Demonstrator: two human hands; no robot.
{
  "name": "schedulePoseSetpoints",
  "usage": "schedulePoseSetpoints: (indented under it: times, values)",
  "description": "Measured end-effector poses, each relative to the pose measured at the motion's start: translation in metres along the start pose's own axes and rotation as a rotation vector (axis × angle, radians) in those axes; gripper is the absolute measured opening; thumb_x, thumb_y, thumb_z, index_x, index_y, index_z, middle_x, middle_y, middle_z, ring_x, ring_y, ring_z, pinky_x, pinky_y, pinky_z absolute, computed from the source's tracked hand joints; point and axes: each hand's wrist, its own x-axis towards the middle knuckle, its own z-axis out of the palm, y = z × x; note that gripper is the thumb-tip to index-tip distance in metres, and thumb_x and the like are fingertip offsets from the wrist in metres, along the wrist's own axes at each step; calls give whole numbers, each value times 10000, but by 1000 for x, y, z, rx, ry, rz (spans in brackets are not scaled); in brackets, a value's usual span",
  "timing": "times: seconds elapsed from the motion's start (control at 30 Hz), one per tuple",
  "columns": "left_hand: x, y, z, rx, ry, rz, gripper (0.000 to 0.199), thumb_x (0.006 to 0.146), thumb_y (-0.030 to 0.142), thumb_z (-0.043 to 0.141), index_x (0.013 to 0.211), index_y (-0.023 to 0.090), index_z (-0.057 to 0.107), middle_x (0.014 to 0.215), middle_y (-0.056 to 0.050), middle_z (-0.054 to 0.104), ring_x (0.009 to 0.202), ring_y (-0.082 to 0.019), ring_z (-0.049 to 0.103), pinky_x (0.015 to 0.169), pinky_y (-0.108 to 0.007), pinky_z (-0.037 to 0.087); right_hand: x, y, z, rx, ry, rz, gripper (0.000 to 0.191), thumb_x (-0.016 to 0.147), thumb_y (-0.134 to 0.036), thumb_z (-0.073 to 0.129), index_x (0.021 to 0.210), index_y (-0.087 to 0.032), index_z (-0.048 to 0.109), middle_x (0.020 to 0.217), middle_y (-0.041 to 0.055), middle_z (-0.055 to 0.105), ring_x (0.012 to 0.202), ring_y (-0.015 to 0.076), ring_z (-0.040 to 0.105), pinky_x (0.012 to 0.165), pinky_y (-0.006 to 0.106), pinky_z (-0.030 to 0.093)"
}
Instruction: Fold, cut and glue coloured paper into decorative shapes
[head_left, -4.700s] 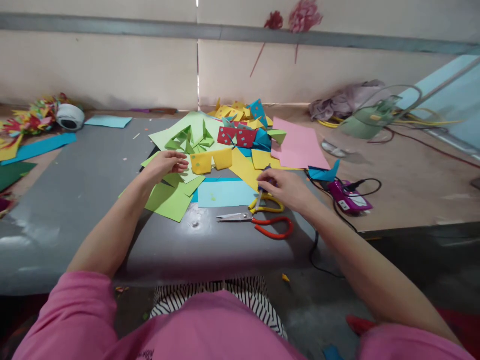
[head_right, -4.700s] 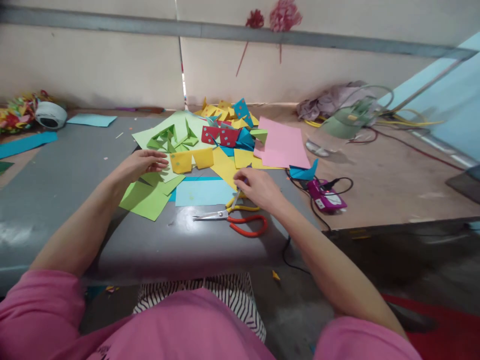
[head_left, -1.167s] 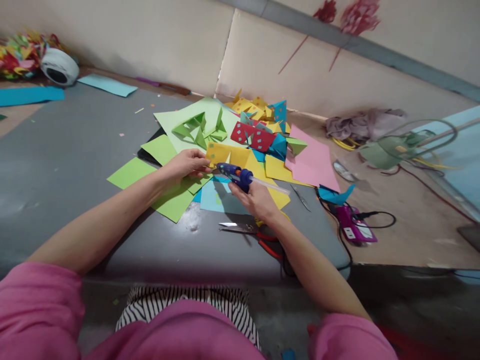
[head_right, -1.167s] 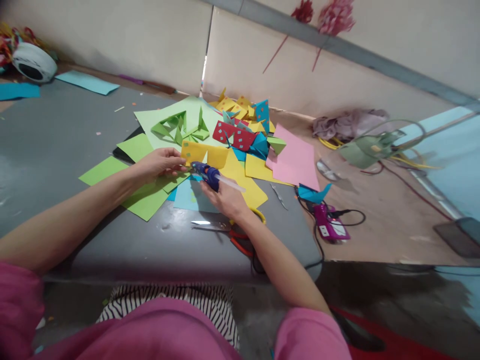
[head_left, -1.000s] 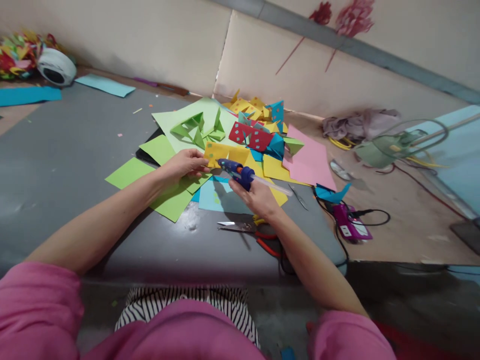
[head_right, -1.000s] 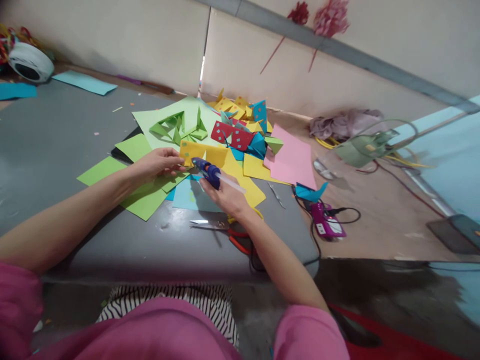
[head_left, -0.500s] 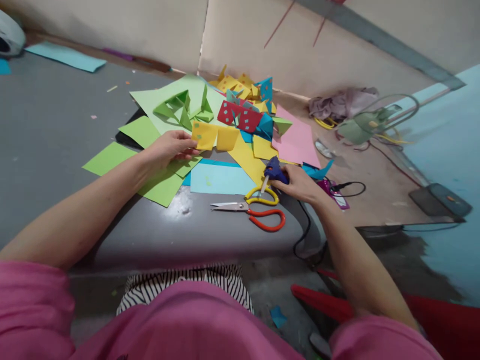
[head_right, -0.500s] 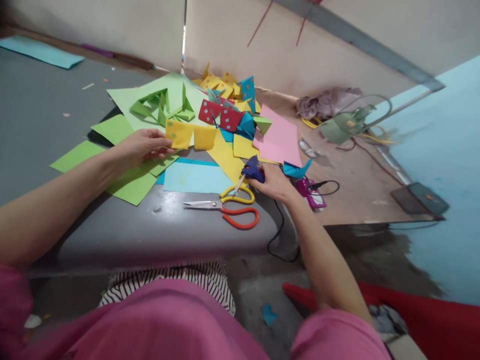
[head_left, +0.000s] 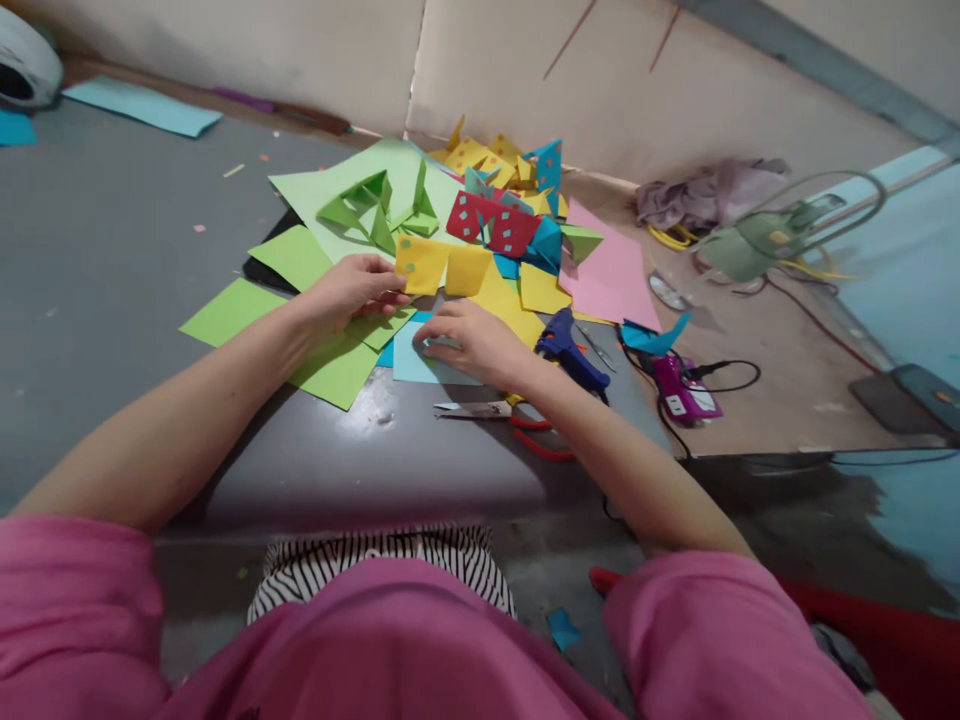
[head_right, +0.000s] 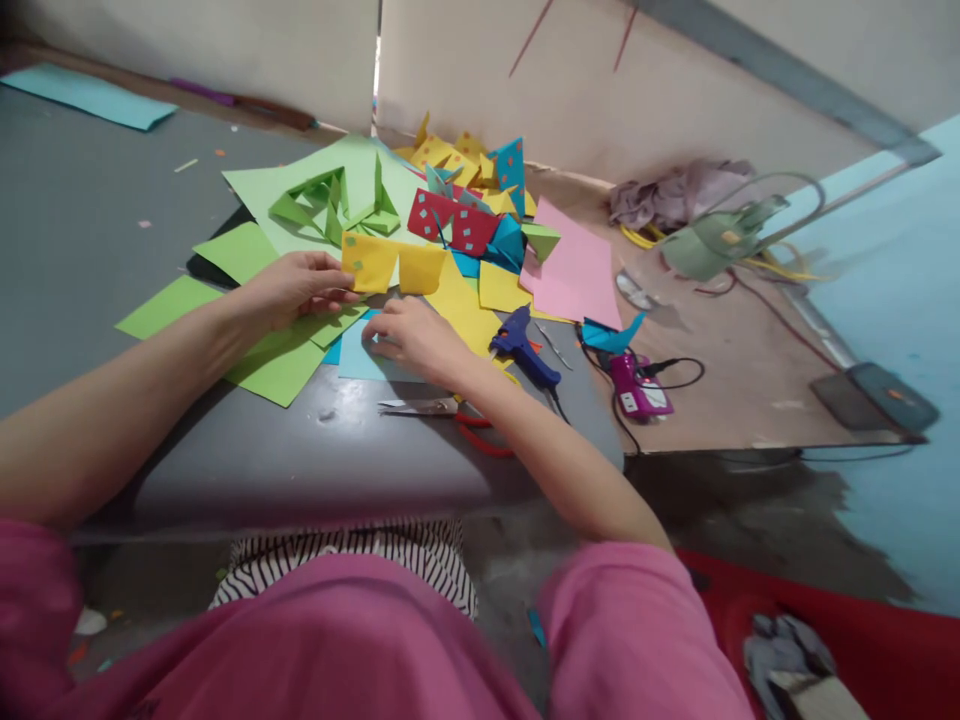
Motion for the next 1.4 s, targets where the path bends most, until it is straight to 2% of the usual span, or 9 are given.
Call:
schedulePoseSetpoints:
  times: [0.2, 0.5, 0.63, 0.73, 0.8, 0.93, 1.17, 1.3, 1.4]
  values:
    - [-2, 4, 2, -11, -2, -20, 169, 887, 39, 640, 770, 147, 584, 717, -41, 674, 639, -85, 658, 551, -172, 462, -4, -4, -5, -76, -35, 78, 155, 917, -205, 654, 977, -195, 796, 950, 83, 707, 935, 225, 581, 755, 303, 371]
    - [-1, 0, 0, -13, -24, 5, 132, 863, 57, 670, 774, 136, 613, 707, -64, 683, 607, -91, 634, 558, -192, 463, 10, -10, -14, 78, -175, 197, 107, 786, -114, 627, 822, -171, 711, 808, 32, 713, 711, 152, 573, 676, 266, 363]
    - [-2, 0, -1, -8, -49, 6, 127, 873, 73, 663, 777, 139, 614, 691, -58, 687, 560, -79, 608, 538, -191, 457, 5, -8, -11, 158, -59, 182, 78, 765, -130, 609, 795, -176, 664, 774, 12, 672, 696, 136, 541, 680, 268, 358]
    - [-3, -1, 0, -14, -45, 9, 132, 869, 78, 668, 770, 144, 611, 684, -56, 690, 526, -70, 584, 522, -190, 446, 5, -2, -8, 408, 86, 243, 27, 766, -197, 616, 780, -178, 630, 733, -6, 627, 675, 123, 520, 662, 263, 379]
    - [-3, -1, 0, -16, -43, 9, 130, 869, 86, 670, 775, 149, 605, 694, -58, 697, 503, -65, 569, 516, -194, 446, 8, 5, -7, 612, 159, 283, 72, 758, -244, 638, 773, -182, 604, 715, -17, 598, 649, 110, 495, 634, 255, 389]
    - [-1, -1, 0, -14, -29, -20, 144, 866, 71, 664, 782, 154, 582, 704, -63, 702, 511, -73, 585, 529, -203, 465, 19, 16, -5, 832, 208, 318, 187, 730, -297, 706, 772, -194, 556, 689, -43, 549, 597, 82, 437, 574, 238, 369]
    - [-5, 6, 4, -23, -17, -48, 147, 882, 71, 658, 783, 150, 584, 692, -56, 697, 484, -61, 557, 512, -198, 465, 26, 20, 1, 864, 314, 282, 255, 747, -312, 727, 940, -187, 615, 793, -21, 623, 706, 105, 560, 669, 256, 454]
    - [-6, 5, 5, -38, -23, -34, 146, 878, 68, 656, 777, 147, 586, 675, -40, 691, 475, -56, 547, 501, -192, 456, 31, 20, 4, 835, 418, 307, 168, 750, -302, 712, 841, -172, 657, 812, -1, 658, 725, 117, 580, 703, 273, 472]
    - [-4, 3, 4, -68, -30, -9, 128, 872, 75, 668, 787, 144, 603, 697, -48, 701, 543, -69, 600, 525, -181, 455, 35, 19, 4, 810, 433, 294, 146, 763, -296, 708, 836, -171, 686, 817, 2, 676, 732, 124, 588, 722, 282, 474]
